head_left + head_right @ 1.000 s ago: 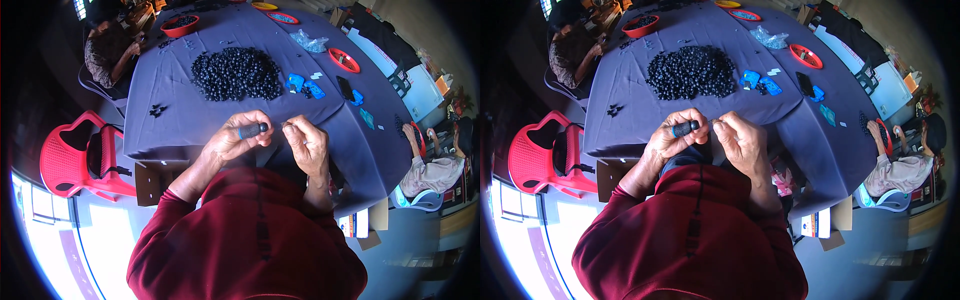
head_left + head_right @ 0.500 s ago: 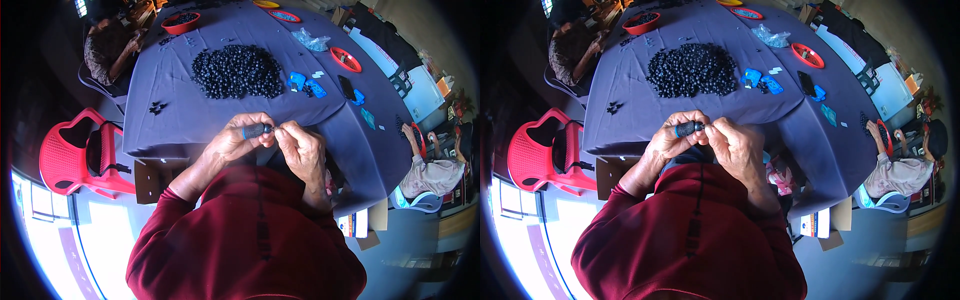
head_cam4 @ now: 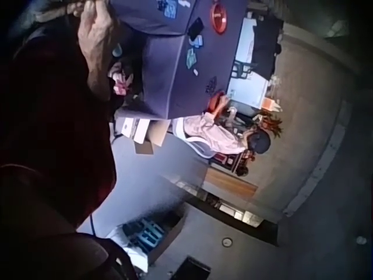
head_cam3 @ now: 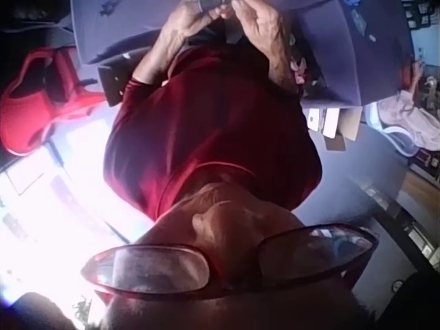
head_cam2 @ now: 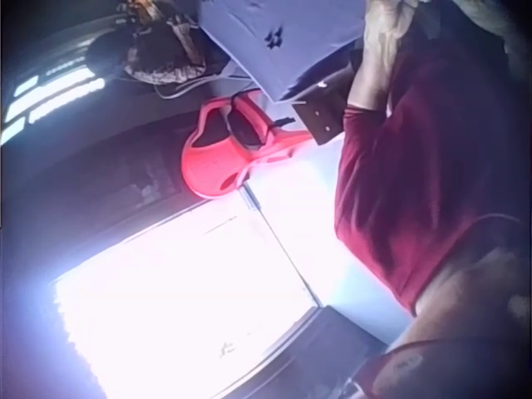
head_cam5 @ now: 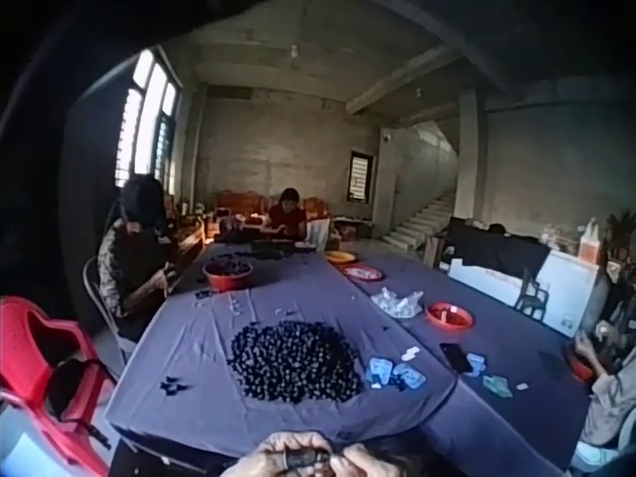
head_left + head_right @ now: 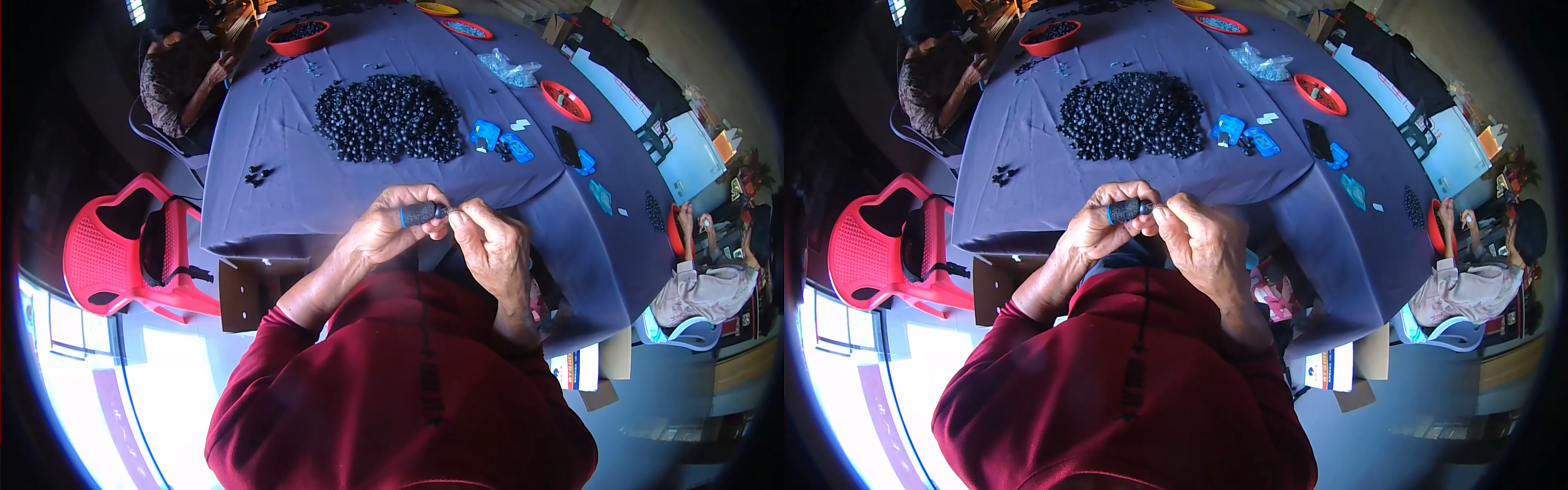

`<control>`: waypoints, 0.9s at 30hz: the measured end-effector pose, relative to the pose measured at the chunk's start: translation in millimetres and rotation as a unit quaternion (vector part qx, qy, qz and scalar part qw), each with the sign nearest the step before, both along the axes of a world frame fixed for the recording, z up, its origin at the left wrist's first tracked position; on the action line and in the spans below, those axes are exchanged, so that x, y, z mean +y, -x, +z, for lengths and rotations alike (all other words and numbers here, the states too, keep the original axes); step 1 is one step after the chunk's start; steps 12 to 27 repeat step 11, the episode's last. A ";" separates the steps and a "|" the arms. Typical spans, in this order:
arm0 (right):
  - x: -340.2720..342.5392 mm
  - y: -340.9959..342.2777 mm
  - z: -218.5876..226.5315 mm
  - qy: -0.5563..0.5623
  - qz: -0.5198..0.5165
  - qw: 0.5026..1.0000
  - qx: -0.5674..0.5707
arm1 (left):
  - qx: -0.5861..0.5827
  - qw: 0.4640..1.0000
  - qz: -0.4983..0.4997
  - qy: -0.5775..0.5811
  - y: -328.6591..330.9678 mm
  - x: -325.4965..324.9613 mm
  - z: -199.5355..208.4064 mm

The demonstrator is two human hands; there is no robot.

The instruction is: The person assembles small black plastic components by hand at a workstation.

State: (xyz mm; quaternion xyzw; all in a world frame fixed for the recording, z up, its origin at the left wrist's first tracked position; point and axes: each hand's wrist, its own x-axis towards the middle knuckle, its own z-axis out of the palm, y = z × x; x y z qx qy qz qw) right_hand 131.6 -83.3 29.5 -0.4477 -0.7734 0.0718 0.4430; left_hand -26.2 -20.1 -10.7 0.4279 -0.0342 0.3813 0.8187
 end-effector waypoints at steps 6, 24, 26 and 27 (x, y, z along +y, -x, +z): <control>-0.5 1.2 4.4 0.022 0.024 0.999 0.039 | -0.035 0.998 -0.006 0.046 -5.6 -2.7 -3.6; -2.7 -0.5 0.6 0.061 -0.010 0.997 -0.052 | -0.016 0.998 0.021 0.055 -4.7 0.6 -9.1; -2.7 -0.5 0.6 0.061 -0.010 0.997 -0.052 | -0.016 0.998 0.021 0.055 -4.7 0.6 -9.1; -2.7 -0.5 0.6 0.061 -0.010 0.997 -0.052 | -0.016 0.998 0.021 0.055 -4.7 0.6 -9.1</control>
